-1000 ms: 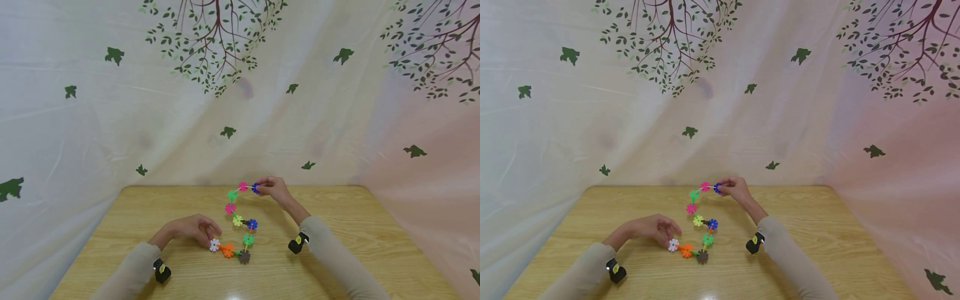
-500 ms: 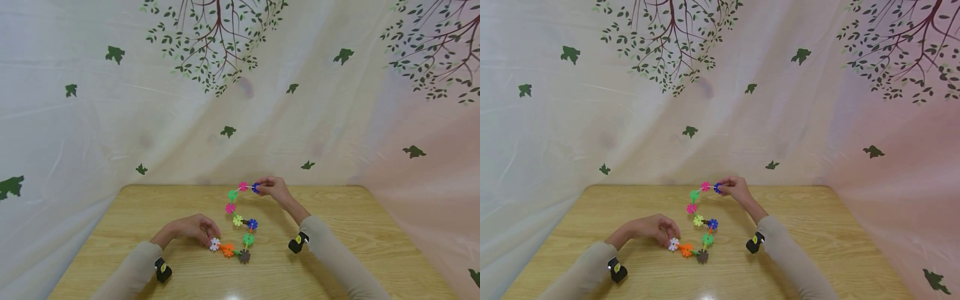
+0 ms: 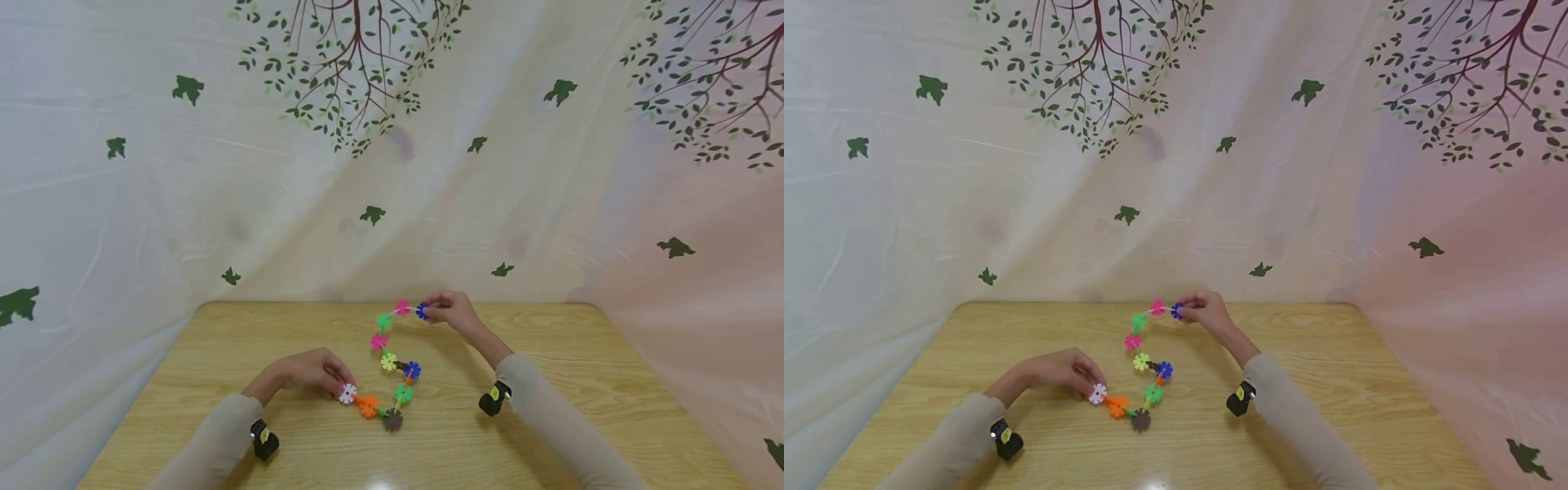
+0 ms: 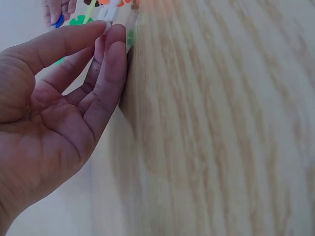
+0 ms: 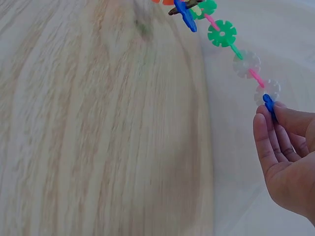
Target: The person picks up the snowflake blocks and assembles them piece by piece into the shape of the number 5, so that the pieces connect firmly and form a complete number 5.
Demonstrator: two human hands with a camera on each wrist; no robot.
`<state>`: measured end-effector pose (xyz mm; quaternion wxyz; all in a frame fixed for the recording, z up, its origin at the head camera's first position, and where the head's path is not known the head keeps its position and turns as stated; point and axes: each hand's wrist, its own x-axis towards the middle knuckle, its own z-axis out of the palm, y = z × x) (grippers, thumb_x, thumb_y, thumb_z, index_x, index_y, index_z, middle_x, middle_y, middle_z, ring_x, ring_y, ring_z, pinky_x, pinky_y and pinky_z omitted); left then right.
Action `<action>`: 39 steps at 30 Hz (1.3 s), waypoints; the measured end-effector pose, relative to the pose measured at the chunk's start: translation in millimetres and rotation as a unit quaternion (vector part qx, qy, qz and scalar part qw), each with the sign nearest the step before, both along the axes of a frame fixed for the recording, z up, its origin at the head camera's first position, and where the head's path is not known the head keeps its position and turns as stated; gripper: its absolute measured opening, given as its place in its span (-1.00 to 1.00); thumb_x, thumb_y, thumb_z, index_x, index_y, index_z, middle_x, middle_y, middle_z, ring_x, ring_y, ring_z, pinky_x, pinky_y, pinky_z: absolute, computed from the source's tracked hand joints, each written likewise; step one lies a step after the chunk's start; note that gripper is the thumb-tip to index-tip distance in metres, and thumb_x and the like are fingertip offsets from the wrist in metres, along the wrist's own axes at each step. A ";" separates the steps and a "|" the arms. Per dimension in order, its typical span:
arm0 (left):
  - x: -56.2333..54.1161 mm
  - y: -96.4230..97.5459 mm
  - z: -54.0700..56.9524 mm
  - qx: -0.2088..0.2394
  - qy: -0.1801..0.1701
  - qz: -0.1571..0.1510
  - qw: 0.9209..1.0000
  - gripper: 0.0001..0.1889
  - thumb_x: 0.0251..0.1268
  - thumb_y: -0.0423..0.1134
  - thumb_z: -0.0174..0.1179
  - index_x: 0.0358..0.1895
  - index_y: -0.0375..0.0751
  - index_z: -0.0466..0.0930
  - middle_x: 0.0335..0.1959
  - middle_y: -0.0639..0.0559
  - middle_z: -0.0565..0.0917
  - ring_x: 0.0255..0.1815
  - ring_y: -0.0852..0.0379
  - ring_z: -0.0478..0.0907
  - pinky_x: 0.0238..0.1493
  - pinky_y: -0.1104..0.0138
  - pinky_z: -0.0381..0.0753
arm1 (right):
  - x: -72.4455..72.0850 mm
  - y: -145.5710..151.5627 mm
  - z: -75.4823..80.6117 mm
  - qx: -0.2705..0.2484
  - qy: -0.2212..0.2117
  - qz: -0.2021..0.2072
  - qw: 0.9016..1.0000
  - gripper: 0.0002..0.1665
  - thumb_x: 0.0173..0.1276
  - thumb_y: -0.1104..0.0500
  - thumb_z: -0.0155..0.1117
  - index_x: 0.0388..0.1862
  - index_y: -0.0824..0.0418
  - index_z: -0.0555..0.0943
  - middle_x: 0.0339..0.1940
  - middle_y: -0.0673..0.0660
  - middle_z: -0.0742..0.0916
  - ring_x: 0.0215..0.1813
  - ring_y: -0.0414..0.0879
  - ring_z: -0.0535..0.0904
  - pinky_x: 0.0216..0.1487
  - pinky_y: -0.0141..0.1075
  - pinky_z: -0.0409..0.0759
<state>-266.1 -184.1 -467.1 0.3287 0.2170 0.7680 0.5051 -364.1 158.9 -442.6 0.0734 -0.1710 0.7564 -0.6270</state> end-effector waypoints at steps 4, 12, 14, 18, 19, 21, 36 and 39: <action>-3.1 -3.2 1.0 -0.005 0.013 -0.008 1.000 -0.76 0.36 -0.43 0.22 0.02 -0.48 0.69 -0.21 -0.04 0.76 -0.28 0.23 0.64 -0.25 0.42 0.70 | 0.6 8.8 -4.1 0.011 -0.011 -0.005 1.000 -0.65 0.38 0.42 0.31 0.09 0.59 0.57 -0.22 0.16 0.79 -0.29 -0.20 0.71 0.01 -0.06 0.76; -10.5 -4.8 2.0 -0.020 0.008 0.000 1.000 -0.79 0.43 -0.39 0.15 0.02 -0.39 0.65 -0.25 0.03 0.70 -0.27 0.18 0.64 -0.25 0.40 0.69 | 3.2 27.1 -10.8 0.028 -0.019 0.002 0.999 -0.63 0.37 0.42 0.33 0.11 0.58 0.56 -0.24 0.12 0.79 -0.26 -0.20 0.73 0.04 -0.06 0.76; -11.6 -5.1 2.5 -0.017 0.001 0.005 1.000 -0.78 0.44 -0.38 0.14 0.03 -0.39 0.64 -0.27 0.02 0.70 -0.29 0.16 0.65 -0.26 0.39 0.70 | 4.9 30.8 -11.7 0.029 -0.019 0.005 0.999 -0.62 0.36 0.42 0.34 0.11 0.58 0.56 -0.26 0.09 0.78 -0.25 -0.20 0.73 0.06 0.01 0.74; -13.3 -6.2 3.6 -0.008 -0.008 0.017 1.000 -0.77 0.46 -0.38 0.12 0.05 -0.40 0.63 -0.29 -0.01 0.70 -0.31 0.14 0.67 -0.28 0.37 0.72 | 8.1 36.6 -13.2 0.033 -0.020 0.010 0.999 -0.62 0.37 0.41 0.34 0.11 0.58 0.57 -0.26 0.08 0.77 -0.25 -0.21 0.73 0.08 0.05 0.72; -13.9 -6.5 3.7 -0.005 -0.010 0.019 1.000 -0.77 0.47 -0.37 0.11 0.06 -0.41 0.63 -0.29 -0.01 0.70 -0.31 0.14 0.67 -0.28 0.37 0.72 | 8.9 37.7 -13.5 0.034 -0.021 0.010 0.999 -0.62 0.37 0.41 0.34 0.11 0.58 0.57 -0.26 0.10 0.77 -0.25 -0.21 0.74 0.07 0.03 0.73; -15.5 -7.2 3.3 0.000 -0.011 0.024 1.000 -0.75 0.47 -0.37 0.11 0.07 -0.42 0.62 -0.30 -0.02 0.70 -0.31 0.15 0.67 -0.27 0.37 0.73 | 10.5 40.3 -13.9 0.039 -0.021 0.011 0.999 -0.62 0.37 0.40 0.34 0.12 0.58 0.57 -0.24 0.14 0.77 -0.25 -0.21 0.74 0.06 0.00 0.74; -27.2 -15.6 -1.3 0.046 -0.015 0.067 0.997 -0.62 0.44 -0.39 0.17 0.22 -0.54 0.54 -0.19 -0.02 0.72 -0.26 0.18 0.65 -0.22 0.38 0.73 | 23.7 60.2 -22.8 0.074 -0.031 0.023 0.997 -0.55 0.33 0.37 0.41 0.14 0.59 0.59 -0.18 0.24 0.79 -0.22 -0.23 0.73 -0.06 -0.25 0.78; -29.1 -16.1 -1.0 0.051 -0.012 0.074 0.996 -0.60 0.40 -0.39 0.21 0.22 -0.55 0.53 -0.19 -0.03 0.72 -0.27 0.18 0.65 -0.22 0.39 0.72 | 27.6 63.0 -24.7 0.081 -0.030 0.032 0.996 -0.56 0.32 0.38 0.41 0.12 0.58 0.59 -0.17 0.27 0.79 -0.20 -0.21 0.73 -0.07 -0.27 0.77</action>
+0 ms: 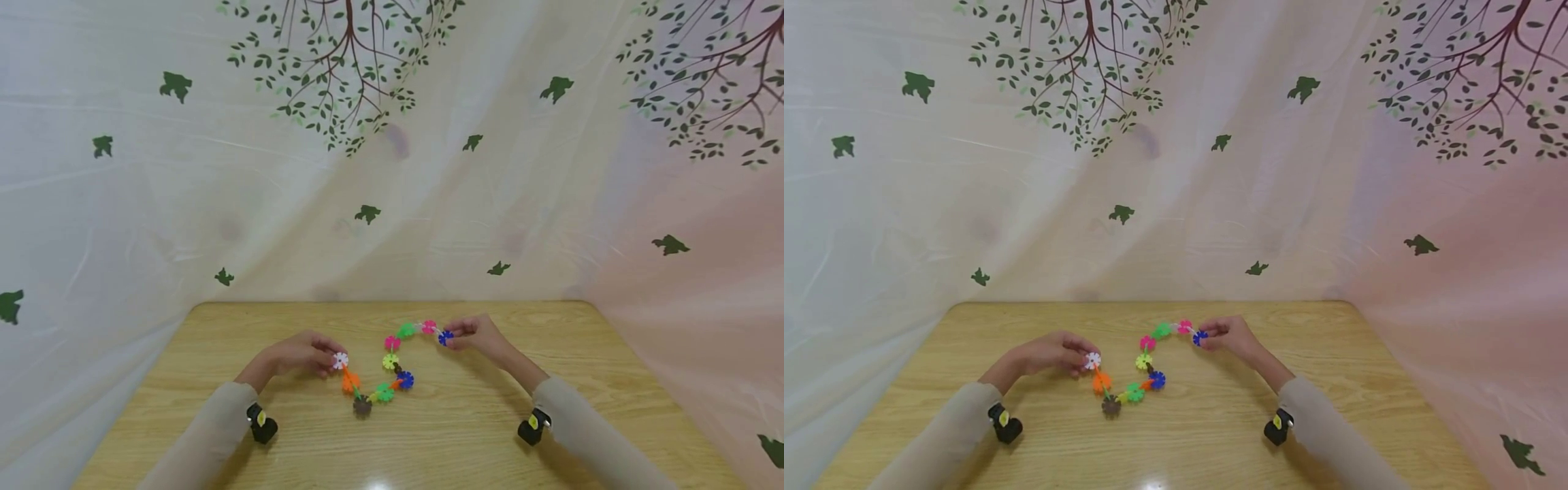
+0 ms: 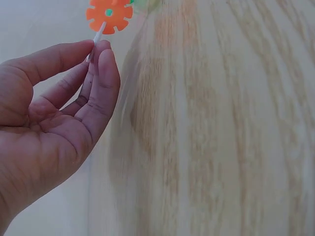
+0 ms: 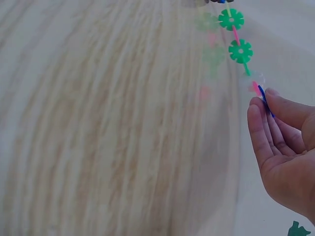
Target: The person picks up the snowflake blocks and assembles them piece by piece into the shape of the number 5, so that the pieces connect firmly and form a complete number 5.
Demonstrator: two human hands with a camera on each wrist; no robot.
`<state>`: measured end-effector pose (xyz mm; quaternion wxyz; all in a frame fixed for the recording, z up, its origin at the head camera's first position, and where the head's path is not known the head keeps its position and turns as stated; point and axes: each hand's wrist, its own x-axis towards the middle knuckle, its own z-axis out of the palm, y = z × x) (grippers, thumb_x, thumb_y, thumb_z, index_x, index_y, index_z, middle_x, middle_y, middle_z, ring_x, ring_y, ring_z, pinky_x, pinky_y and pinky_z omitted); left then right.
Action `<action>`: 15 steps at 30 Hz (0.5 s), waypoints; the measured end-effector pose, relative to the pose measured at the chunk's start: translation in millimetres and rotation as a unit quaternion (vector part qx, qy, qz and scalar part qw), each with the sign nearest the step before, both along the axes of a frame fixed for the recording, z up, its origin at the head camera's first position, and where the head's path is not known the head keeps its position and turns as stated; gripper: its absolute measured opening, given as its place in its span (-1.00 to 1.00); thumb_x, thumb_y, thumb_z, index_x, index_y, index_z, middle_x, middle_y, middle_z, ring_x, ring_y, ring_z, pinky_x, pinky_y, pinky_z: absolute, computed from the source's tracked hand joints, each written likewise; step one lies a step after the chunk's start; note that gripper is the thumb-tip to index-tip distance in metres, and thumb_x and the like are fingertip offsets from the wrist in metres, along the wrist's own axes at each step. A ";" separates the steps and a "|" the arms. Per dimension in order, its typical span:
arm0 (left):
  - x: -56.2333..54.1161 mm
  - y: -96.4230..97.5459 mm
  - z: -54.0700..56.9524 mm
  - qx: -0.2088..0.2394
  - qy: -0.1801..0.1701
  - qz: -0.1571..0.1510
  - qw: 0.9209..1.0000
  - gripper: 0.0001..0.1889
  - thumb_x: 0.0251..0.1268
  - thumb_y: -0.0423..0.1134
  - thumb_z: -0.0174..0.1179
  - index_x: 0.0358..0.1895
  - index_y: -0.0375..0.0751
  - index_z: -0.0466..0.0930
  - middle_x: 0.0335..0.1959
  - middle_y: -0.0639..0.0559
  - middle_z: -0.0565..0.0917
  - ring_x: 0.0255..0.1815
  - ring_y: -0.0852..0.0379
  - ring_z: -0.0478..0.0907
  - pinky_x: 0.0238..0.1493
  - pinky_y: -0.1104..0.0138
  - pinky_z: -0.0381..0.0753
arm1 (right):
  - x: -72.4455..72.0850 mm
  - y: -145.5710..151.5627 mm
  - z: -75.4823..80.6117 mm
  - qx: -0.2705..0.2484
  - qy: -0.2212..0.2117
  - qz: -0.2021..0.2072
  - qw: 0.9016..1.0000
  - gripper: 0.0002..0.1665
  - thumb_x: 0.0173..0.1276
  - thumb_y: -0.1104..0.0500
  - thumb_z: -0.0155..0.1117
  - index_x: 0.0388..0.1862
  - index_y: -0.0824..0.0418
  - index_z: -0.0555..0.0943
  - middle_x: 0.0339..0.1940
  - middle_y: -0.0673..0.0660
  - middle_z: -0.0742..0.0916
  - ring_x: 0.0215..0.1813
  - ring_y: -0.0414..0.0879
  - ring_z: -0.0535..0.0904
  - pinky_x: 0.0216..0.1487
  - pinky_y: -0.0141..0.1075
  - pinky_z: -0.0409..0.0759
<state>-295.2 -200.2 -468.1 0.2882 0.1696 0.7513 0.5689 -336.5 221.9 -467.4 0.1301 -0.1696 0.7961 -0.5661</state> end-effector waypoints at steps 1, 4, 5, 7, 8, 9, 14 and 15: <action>-0.6 0.0 0.2 -0.002 0.001 0.004 1.000 -0.60 0.39 -0.39 0.22 0.22 -0.54 0.54 -0.17 -0.02 0.72 -0.26 0.19 0.65 -0.21 0.39 0.72 | 1.2 1.0 -0.7 0.007 0.000 0.002 1.000 -0.57 0.32 0.38 0.41 0.12 0.57 0.60 -0.17 0.27 0.79 -0.20 -0.21 0.72 -0.07 -0.28 0.77; -3.1 -0.2 0.5 -0.013 0.008 0.008 1.000 -0.58 0.38 -0.37 0.24 0.24 -0.51 0.54 -0.11 -0.03 0.73 -0.19 0.19 0.65 -0.13 0.36 0.73 | 4.6 3.5 -2.3 0.028 -0.002 0.009 1.000 -0.58 0.31 0.37 0.43 0.11 0.55 0.62 -0.20 0.23 0.78 -0.22 -0.21 0.71 -0.11 -0.29 0.77; -4.1 -0.4 0.9 -0.018 0.014 0.010 1.000 -0.57 0.38 -0.36 0.25 0.25 -0.50 0.55 -0.09 -0.03 0.73 -0.17 0.19 0.65 -0.10 0.35 0.72 | 5.2 4.4 -2.9 0.037 -0.002 0.010 0.999 -0.58 0.30 0.36 0.43 0.10 0.53 0.62 -0.21 0.22 0.78 -0.23 -0.20 0.70 -0.13 -0.30 0.77; -6.2 -0.7 1.1 -0.027 0.023 0.018 0.999 -0.57 0.37 -0.36 0.26 0.25 -0.48 0.56 -0.05 -0.05 0.73 -0.13 0.17 0.65 -0.05 0.32 0.72 | 7.2 5.5 -3.0 0.053 0.000 0.016 0.998 -0.59 0.29 0.36 0.44 0.09 0.52 0.64 -0.24 0.20 0.77 -0.25 -0.19 0.70 -0.17 -0.31 0.77; -7.6 -1.0 1.1 -0.031 0.029 0.021 0.999 -0.57 0.38 -0.35 0.25 0.25 -0.47 0.56 -0.03 -0.06 0.73 -0.11 0.17 0.65 -0.03 0.31 0.72 | 7.9 6.0 -3.2 0.058 0.001 0.020 0.998 -0.60 0.29 0.36 0.44 0.08 0.51 0.64 -0.25 0.20 0.77 -0.26 -0.18 0.70 -0.19 -0.30 0.77; -9.0 -1.2 1.1 -0.035 0.034 0.028 0.998 -0.58 0.38 -0.35 0.25 0.25 -0.46 0.57 -0.02 -0.07 0.73 -0.12 0.17 0.65 -0.03 0.31 0.72 | 8.8 6.6 -3.1 0.061 0.002 0.025 0.998 -0.60 0.29 0.37 0.43 0.08 0.51 0.64 -0.26 0.20 0.76 -0.26 -0.17 0.70 -0.20 -0.30 0.77; -16.6 -0.8 0.9 -0.048 0.045 0.078 0.995 -0.61 0.40 -0.33 0.25 0.23 -0.41 0.60 0.02 -0.08 0.73 -0.11 0.17 0.63 0.00 0.31 0.70 | 13.1 8.1 -4.0 0.069 0.002 0.049 0.996 -0.63 0.28 0.38 0.44 0.05 0.52 0.64 -0.31 0.21 0.76 -0.30 -0.13 0.70 -0.26 -0.29 0.76; -17.9 -0.3 1.0 -0.050 0.043 0.090 0.994 -0.61 0.41 -0.33 0.25 0.23 -0.40 0.60 0.04 -0.11 0.73 -0.09 0.16 0.63 0.03 0.29 0.70 | 14.6 8.0 -4.0 0.070 0.002 0.055 0.996 -0.63 0.28 0.39 0.43 0.04 0.52 0.64 -0.32 0.21 0.76 -0.30 -0.13 0.70 -0.27 -0.29 0.76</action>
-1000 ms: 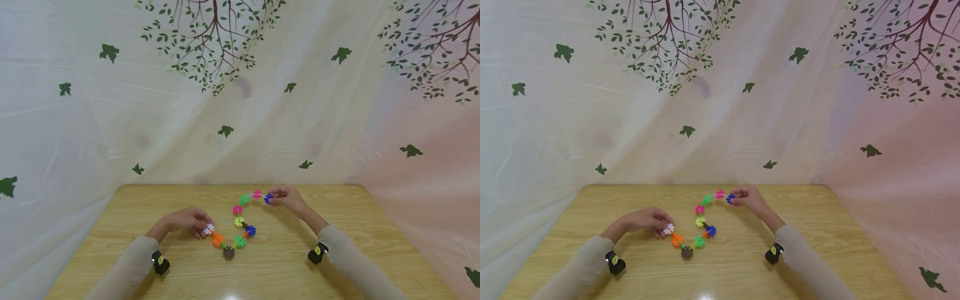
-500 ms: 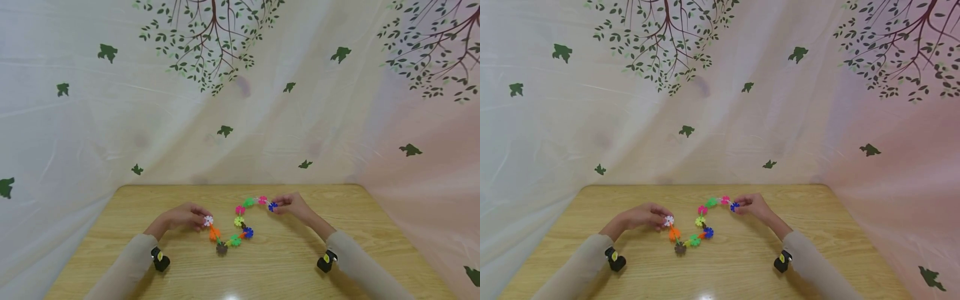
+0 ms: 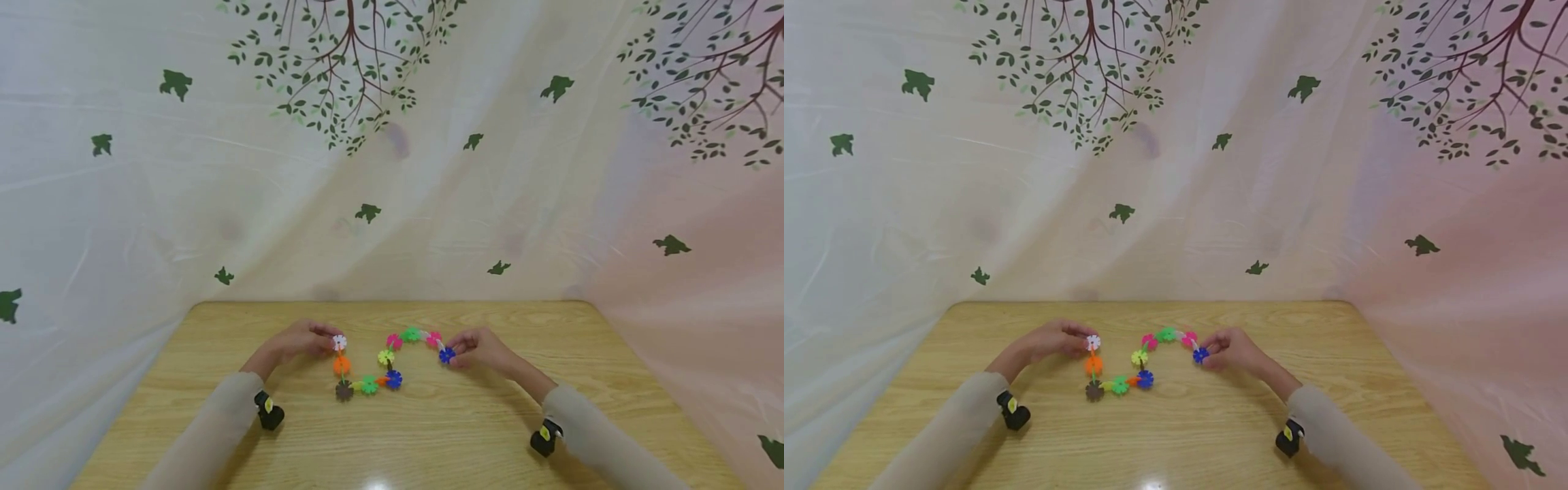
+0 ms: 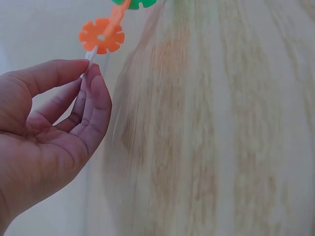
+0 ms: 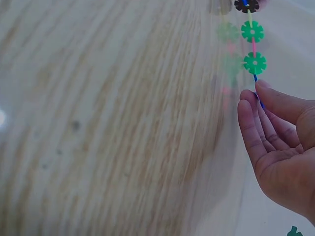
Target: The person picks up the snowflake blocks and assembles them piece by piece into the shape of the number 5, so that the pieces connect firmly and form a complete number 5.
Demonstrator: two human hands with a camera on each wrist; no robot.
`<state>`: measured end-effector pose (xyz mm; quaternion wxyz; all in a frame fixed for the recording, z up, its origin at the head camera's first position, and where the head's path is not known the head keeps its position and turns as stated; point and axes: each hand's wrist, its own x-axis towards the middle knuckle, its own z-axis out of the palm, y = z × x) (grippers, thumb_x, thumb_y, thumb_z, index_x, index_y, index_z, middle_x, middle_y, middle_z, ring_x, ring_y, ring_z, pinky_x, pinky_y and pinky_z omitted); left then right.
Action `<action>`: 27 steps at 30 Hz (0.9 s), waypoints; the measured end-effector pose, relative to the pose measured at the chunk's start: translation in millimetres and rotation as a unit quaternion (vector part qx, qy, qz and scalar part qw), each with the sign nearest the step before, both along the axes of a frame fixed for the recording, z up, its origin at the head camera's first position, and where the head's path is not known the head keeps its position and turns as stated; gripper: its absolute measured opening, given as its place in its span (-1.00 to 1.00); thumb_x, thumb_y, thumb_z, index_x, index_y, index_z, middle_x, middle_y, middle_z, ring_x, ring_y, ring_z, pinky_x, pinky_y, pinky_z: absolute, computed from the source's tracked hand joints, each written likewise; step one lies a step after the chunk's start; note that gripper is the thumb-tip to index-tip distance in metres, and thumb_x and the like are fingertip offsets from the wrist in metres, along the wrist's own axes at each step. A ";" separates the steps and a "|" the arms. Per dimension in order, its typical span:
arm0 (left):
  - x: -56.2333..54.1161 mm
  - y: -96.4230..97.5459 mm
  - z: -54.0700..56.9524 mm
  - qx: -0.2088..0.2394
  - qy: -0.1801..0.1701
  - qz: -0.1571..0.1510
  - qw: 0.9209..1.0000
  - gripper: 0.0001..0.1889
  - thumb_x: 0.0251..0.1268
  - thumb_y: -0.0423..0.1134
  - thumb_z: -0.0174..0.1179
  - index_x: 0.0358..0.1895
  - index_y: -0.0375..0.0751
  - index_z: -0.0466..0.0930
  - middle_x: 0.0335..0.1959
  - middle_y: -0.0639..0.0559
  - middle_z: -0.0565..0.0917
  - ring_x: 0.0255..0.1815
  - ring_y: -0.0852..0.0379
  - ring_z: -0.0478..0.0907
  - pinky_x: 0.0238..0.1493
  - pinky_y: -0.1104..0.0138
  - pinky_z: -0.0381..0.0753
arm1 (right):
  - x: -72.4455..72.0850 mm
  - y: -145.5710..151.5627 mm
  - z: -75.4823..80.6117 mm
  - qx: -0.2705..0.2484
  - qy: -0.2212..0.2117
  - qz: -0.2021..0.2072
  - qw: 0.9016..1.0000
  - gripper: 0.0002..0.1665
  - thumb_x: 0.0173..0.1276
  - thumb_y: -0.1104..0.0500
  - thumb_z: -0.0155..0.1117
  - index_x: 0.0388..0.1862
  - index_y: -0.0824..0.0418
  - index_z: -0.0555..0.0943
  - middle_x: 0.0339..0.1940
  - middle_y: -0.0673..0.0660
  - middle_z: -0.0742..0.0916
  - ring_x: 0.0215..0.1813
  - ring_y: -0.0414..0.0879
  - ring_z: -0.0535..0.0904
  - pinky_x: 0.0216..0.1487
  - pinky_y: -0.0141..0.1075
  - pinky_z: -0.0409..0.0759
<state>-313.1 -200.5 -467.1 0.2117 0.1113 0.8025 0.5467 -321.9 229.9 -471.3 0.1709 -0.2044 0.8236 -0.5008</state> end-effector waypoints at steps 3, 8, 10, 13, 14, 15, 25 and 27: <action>-4.1 3.0 0.9 -0.013 0.003 0.022 1.000 -0.62 0.42 -0.32 0.24 0.24 -0.38 0.61 0.10 -0.15 0.71 -0.04 0.17 0.64 0.08 0.26 0.71 | 5.2 -0.5 -0.2 0.005 -0.001 0.010 1.000 -0.66 0.28 0.37 0.44 0.01 0.52 0.64 -0.35 0.18 0.76 -0.33 -0.15 0.69 -0.30 -0.31 0.75; -9.6 9.4 4.2 -0.024 0.011 0.040 0.999 -0.63 0.42 -0.34 0.24 0.22 -0.38 0.62 0.10 -0.19 0.71 -0.07 0.17 0.63 0.03 0.26 0.70 | 14.1 -2.5 0.2 0.013 -0.006 0.014 1.000 -0.67 0.27 0.36 0.47 -0.04 0.50 0.64 -0.36 0.21 0.77 -0.37 -0.15 0.69 -0.32 -0.31 0.74; -11.4 11.5 5.6 -0.028 0.018 0.045 0.998 -0.64 0.41 -0.34 0.24 0.21 -0.37 0.63 0.10 -0.19 0.71 -0.07 0.16 0.62 0.02 0.26 0.70 | 18.0 -3.5 1.1 0.014 -0.011 0.018 1.000 -0.67 0.27 0.35 0.47 -0.04 0.49 0.64 -0.36 0.23 0.77 -0.37 -0.14 0.70 -0.33 -0.30 0.75; -14.1 14.0 6.8 -0.034 0.025 0.049 0.998 -0.63 0.40 -0.31 0.24 0.22 -0.35 0.63 0.13 -0.20 0.70 -0.02 0.11 0.64 0.04 0.24 0.70 | 23.2 -5.1 1.0 0.009 -0.022 0.024 0.999 -0.68 0.27 0.35 0.46 -0.05 0.49 0.63 -0.37 0.23 0.78 -0.38 -0.13 0.71 -0.35 -0.29 0.75; -14.9 14.4 6.9 -0.036 0.029 0.047 0.998 -0.62 0.41 -0.31 0.23 0.23 -0.34 0.62 0.13 -0.21 0.70 -0.01 0.10 0.64 0.05 0.23 0.70 | 24.8 -5.6 0.7 0.008 -0.026 0.024 0.999 -0.68 0.27 0.35 0.47 -0.06 0.48 0.63 -0.38 0.21 0.78 -0.39 -0.14 0.71 -0.36 -0.29 0.74; -15.7 14.7 6.8 -0.036 0.033 0.046 0.998 -0.62 0.41 -0.31 0.23 0.23 -0.34 0.62 0.14 -0.21 0.69 0.01 0.08 0.65 0.05 0.21 0.70 | 26.2 -6.1 0.2 0.006 -0.030 0.025 0.999 -0.68 0.27 0.35 0.47 -0.06 0.48 0.62 -0.39 0.20 0.78 -0.40 -0.14 0.71 -0.37 -0.29 0.74; -24.0 12.2 -0.4 -0.015 0.051 0.013 0.999 -0.61 0.38 -0.34 0.22 0.23 -0.36 0.62 0.14 -0.25 0.69 -0.10 0.19 0.65 -0.05 0.30 0.71 | 33.6 -9.6 -5.0 0.014 -0.026 0.018 0.999 -0.68 0.24 0.32 0.51 -0.08 0.44 0.63 -0.39 0.18 0.79 -0.42 -0.13 0.71 -0.42 -0.29 0.73; -24.2 11.4 -1.6 -0.003 0.050 -0.007 0.999 -0.59 0.38 -0.37 0.21 0.26 -0.40 0.59 0.16 -0.27 0.68 -0.13 0.21 0.65 -0.06 0.30 0.71 | 35.0 -10.9 -4.6 0.020 -0.017 0.018 0.999 -0.68 0.24 0.31 0.52 -0.10 0.42 0.63 -0.40 0.17 0.80 -0.42 -0.12 0.71 -0.43 -0.28 0.73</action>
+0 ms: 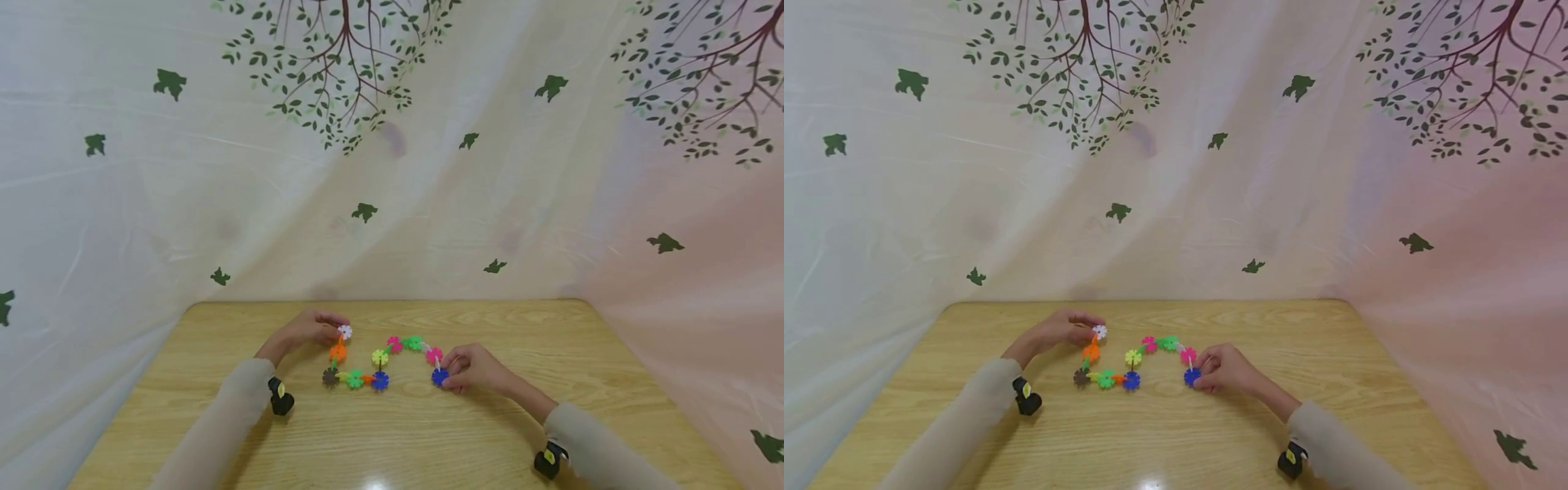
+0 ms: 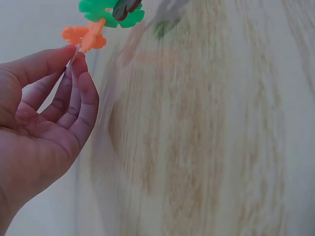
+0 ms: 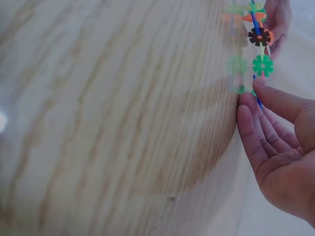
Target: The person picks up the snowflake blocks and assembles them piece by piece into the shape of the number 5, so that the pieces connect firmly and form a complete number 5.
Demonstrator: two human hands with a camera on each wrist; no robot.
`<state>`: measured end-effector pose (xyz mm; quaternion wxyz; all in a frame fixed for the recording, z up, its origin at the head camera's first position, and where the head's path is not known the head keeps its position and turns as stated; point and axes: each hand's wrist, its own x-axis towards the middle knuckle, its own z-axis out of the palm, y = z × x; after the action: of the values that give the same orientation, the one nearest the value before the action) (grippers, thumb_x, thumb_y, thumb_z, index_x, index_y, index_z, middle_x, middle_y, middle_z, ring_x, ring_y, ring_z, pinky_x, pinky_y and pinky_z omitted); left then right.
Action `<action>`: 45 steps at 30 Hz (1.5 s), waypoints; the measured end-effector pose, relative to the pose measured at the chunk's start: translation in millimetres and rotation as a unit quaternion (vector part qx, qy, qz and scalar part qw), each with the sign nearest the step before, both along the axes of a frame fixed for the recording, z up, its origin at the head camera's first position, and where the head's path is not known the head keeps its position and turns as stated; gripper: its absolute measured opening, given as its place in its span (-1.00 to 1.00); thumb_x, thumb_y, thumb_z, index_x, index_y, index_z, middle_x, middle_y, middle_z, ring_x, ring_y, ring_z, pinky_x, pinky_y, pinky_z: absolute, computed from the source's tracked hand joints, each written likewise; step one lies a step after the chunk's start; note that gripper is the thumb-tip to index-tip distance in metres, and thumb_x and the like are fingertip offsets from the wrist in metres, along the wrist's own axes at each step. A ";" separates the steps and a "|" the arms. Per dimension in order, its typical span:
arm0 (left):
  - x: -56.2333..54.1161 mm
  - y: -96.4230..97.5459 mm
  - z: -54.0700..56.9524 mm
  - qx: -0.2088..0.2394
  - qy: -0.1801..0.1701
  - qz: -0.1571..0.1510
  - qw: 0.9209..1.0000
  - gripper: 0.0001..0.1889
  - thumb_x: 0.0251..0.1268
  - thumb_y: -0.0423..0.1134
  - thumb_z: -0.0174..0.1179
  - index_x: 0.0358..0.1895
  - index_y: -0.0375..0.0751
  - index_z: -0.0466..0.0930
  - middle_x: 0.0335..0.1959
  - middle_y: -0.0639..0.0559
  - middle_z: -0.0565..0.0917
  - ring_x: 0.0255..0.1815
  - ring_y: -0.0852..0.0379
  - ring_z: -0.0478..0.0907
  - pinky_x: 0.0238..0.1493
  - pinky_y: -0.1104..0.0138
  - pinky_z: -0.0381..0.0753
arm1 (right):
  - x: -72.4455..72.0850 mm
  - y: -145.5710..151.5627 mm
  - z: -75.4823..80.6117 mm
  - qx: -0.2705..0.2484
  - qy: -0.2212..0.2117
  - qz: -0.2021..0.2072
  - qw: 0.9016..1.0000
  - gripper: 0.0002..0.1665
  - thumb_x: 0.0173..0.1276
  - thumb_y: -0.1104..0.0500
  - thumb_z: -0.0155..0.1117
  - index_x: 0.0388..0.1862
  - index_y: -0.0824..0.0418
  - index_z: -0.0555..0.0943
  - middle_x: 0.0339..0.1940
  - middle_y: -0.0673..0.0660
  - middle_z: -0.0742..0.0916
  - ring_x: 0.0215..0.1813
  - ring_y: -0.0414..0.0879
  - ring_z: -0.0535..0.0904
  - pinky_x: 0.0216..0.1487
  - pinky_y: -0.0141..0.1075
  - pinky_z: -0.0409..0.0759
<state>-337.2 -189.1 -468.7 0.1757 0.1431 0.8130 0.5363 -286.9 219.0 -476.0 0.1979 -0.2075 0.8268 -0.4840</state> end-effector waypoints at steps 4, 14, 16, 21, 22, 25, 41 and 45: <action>-0.2 -1.6 -2.0 0.015 -0.004 -0.031 0.999 -0.53 0.36 -0.40 0.21 0.32 -0.44 0.52 0.18 -0.29 0.65 -0.13 0.22 0.63 -0.08 0.33 0.70 | 3.1 -3.8 2.2 0.013 0.016 0.004 1.000 -0.70 0.23 0.29 0.53 -0.14 0.40 0.64 -0.40 0.16 0.79 -0.42 -0.11 0.70 -0.45 -0.30 0.72; -5.1 -0.2 -6.1 0.007 -0.019 -0.010 1.000 -0.52 0.35 -0.39 0.22 0.34 -0.37 0.52 0.23 -0.24 0.64 -0.02 0.20 0.62 -0.05 0.36 0.68 | 11.2 -9.1 5.6 0.028 0.027 0.018 0.999 -0.72 0.23 0.27 0.54 -0.20 0.38 0.63 -0.44 0.13 0.75 -0.44 -0.15 0.63 -0.47 -0.35 0.69; -5.7 0.6 -6.9 0.010 -0.020 -0.003 1.000 -0.53 0.35 -0.39 0.22 0.33 -0.36 0.54 0.22 -0.23 0.65 -0.04 0.20 0.61 -0.06 0.36 0.67 | 12.4 -9.3 6.2 0.028 0.027 0.022 0.999 -0.72 0.23 0.27 0.53 -0.20 0.38 0.62 -0.44 0.13 0.75 -0.45 -0.14 0.62 -0.47 -0.35 0.69; -5.2 2.7 -8.3 0.008 -0.010 0.006 1.000 -0.54 0.35 -0.38 0.24 0.31 -0.37 0.55 0.17 -0.25 0.67 -0.09 0.22 0.62 -0.08 0.37 0.67 | 13.7 -9.9 7.7 0.030 0.029 0.031 0.999 -0.73 0.23 0.28 0.54 -0.21 0.38 0.63 -0.45 0.11 0.74 -0.45 -0.14 0.62 -0.46 -0.36 0.68; -4.9 3.1 -8.4 0.008 -0.009 0.007 1.000 -0.54 0.35 -0.38 0.24 0.30 -0.37 0.55 0.16 -0.25 0.67 -0.09 0.23 0.63 -0.07 0.37 0.68 | 13.7 -9.9 7.8 0.030 0.030 0.032 0.999 -0.73 0.23 0.28 0.54 -0.22 0.38 0.63 -0.45 0.11 0.74 -0.45 -0.14 0.62 -0.46 -0.36 0.68; -4.6 3.5 -8.8 0.011 -0.004 0.012 1.000 -0.55 0.34 -0.39 0.25 0.28 -0.39 0.56 0.14 -0.27 0.68 -0.09 0.23 0.63 -0.07 0.36 0.69 | 13.8 -9.5 8.1 0.029 0.029 0.037 0.998 -0.73 0.23 0.28 0.54 -0.21 0.38 0.63 -0.44 0.11 0.74 -0.45 -0.14 0.63 -0.46 -0.34 0.69; 3.1 -2.6 -2.0 0.018 -0.011 -0.007 1.000 -0.48 0.40 -0.36 0.24 0.36 -0.48 0.44 0.29 -0.39 0.56 0.13 0.04 0.63 0.17 0.18 0.68 | 7.0 -0.5 12.2 0.045 0.059 0.067 0.995 -0.74 0.23 0.22 0.54 -0.17 0.29 0.70 -0.36 0.12 0.78 -0.36 -0.19 0.67 -0.35 -0.37 0.69; 8.0 -9.1 0.1 0.027 -0.010 -0.009 1.000 -0.46 0.43 -0.35 0.22 0.39 -0.51 0.38 0.31 -0.41 0.54 0.23 -0.12 0.61 0.23 0.09 0.66 | -1.0 4.3 16.4 0.050 0.089 0.077 0.992 -0.78 0.27 0.22 0.51 -0.15 0.28 0.70 -0.35 0.10 0.80 -0.32 -0.17 0.71 -0.28 -0.37 0.69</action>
<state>-329.2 -198.1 -468.6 0.1848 0.1502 0.7953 0.5575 -287.8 223.3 -459.5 0.1707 -0.3027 0.8459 -0.4046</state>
